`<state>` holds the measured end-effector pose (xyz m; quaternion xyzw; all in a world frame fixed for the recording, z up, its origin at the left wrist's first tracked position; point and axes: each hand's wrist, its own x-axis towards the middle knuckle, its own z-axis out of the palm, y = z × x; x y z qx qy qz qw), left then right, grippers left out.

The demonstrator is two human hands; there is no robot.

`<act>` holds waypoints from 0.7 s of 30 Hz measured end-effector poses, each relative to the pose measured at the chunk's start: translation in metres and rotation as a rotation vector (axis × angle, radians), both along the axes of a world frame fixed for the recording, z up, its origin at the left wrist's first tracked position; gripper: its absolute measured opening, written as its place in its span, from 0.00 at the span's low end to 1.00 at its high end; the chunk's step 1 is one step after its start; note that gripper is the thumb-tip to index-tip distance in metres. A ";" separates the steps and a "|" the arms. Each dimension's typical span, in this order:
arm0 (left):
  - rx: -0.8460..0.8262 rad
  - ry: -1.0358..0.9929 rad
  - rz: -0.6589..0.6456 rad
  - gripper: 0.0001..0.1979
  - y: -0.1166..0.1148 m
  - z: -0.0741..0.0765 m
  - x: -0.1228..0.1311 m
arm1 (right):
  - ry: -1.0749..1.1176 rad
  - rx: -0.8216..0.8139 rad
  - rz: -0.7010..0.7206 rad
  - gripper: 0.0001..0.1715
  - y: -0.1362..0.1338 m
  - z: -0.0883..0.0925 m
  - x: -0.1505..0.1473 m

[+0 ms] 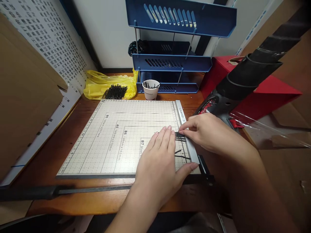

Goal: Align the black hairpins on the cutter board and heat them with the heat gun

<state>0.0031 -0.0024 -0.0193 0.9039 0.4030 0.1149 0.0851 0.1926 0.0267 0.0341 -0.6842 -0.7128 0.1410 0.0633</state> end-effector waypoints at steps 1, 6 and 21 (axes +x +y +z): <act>-0.001 -0.002 0.001 0.46 0.000 0.000 0.000 | -0.030 -0.012 0.019 0.13 0.002 0.002 0.000; -0.015 0.002 0.005 0.46 0.000 0.001 0.000 | -0.018 -0.103 0.098 0.12 0.012 0.010 0.004; -0.014 -0.037 0.015 0.46 0.000 -0.001 -0.001 | 0.080 0.024 0.163 0.12 0.003 0.002 0.008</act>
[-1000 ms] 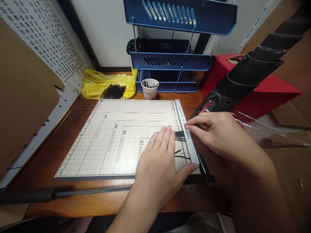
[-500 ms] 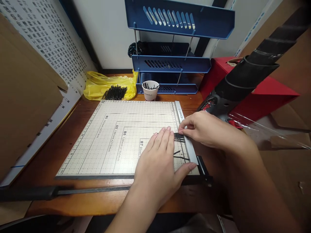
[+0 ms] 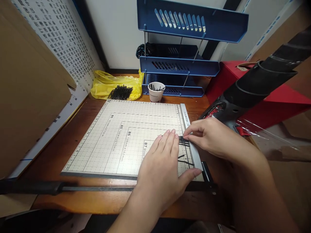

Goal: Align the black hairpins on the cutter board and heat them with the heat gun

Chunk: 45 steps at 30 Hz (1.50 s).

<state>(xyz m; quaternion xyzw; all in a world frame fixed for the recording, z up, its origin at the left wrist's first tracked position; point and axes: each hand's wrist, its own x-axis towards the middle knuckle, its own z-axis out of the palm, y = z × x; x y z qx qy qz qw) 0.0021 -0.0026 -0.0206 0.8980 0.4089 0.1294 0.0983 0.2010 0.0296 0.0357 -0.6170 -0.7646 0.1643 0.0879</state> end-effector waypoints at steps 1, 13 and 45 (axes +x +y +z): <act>-0.002 -0.002 0.003 0.46 0.000 0.000 0.000 | -0.015 0.006 -0.002 0.12 0.000 0.000 -0.001; -0.028 0.001 0.006 0.48 -0.001 0.000 0.002 | -0.209 -0.056 -0.080 0.12 -0.001 0.004 -0.013; 0.086 -0.018 -0.005 0.33 0.003 0.014 -0.004 | 0.005 0.047 -0.201 0.10 -0.009 -0.005 0.006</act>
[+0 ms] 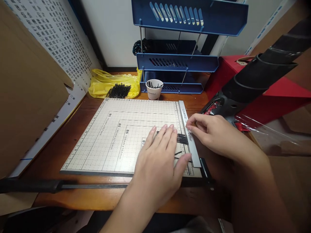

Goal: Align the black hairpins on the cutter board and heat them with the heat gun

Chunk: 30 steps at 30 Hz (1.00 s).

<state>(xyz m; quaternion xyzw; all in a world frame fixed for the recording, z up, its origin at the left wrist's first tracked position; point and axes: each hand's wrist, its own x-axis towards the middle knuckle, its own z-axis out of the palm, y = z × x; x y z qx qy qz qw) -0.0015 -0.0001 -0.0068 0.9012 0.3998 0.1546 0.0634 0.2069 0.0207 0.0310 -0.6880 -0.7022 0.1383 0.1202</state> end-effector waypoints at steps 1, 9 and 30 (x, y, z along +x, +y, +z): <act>-0.001 0.012 0.002 0.31 0.003 0.003 0.001 | 0.002 0.020 -0.018 0.10 0.000 0.000 0.000; -0.157 0.208 -0.060 0.33 0.027 0.015 0.026 | 0.015 0.091 -0.055 0.09 0.005 -0.007 -0.006; -0.210 0.146 -0.019 0.32 0.012 0.013 0.041 | 0.320 0.392 -0.071 0.14 0.013 -0.023 -0.014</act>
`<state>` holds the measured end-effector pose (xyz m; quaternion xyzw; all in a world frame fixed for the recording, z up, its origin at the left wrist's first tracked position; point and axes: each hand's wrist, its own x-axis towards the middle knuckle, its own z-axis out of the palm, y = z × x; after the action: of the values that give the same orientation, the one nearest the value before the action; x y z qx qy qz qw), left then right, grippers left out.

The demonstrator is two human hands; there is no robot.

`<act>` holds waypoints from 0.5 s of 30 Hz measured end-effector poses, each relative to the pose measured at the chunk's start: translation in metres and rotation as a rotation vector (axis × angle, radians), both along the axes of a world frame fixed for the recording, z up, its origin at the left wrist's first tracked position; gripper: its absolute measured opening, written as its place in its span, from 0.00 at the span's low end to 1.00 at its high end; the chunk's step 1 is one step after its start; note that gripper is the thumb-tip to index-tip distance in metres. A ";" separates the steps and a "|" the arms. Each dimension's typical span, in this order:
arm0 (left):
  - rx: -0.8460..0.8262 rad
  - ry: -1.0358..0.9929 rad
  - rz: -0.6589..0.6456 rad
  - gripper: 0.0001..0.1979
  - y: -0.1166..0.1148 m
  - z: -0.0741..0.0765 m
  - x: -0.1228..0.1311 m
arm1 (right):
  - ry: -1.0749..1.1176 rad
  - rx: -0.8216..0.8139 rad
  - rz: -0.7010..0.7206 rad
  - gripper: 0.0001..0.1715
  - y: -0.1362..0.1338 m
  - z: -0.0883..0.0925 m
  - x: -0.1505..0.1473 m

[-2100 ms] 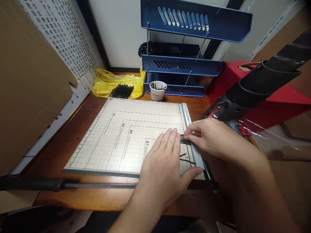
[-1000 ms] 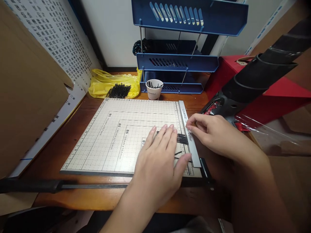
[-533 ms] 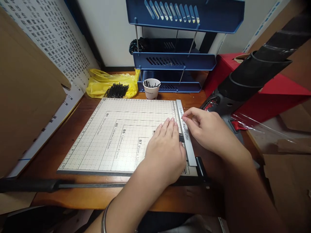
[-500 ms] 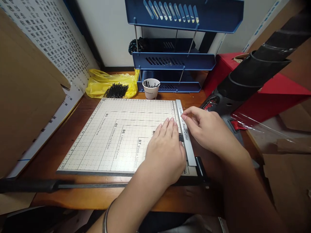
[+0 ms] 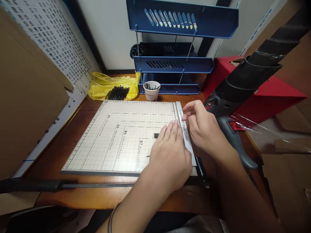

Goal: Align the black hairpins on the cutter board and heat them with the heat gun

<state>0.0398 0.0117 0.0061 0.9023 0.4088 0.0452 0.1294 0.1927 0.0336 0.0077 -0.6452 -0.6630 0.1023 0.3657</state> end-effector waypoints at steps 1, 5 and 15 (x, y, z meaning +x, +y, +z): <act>0.022 -0.010 0.000 0.32 -0.001 0.001 -0.003 | -0.001 0.007 -0.012 0.15 0.000 0.001 -0.001; 0.097 -0.027 0.035 0.32 -0.006 0.000 -0.017 | -0.024 -0.036 -0.083 0.18 -0.002 0.006 -0.005; 0.119 0.001 0.058 0.33 -0.012 -0.013 -0.015 | -0.022 -0.091 -0.096 0.19 -0.004 0.010 -0.010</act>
<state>0.0245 -0.0005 -0.0071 0.8962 0.4314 0.0728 0.0738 0.1828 0.0299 0.0175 -0.6934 -0.6298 0.1075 0.3332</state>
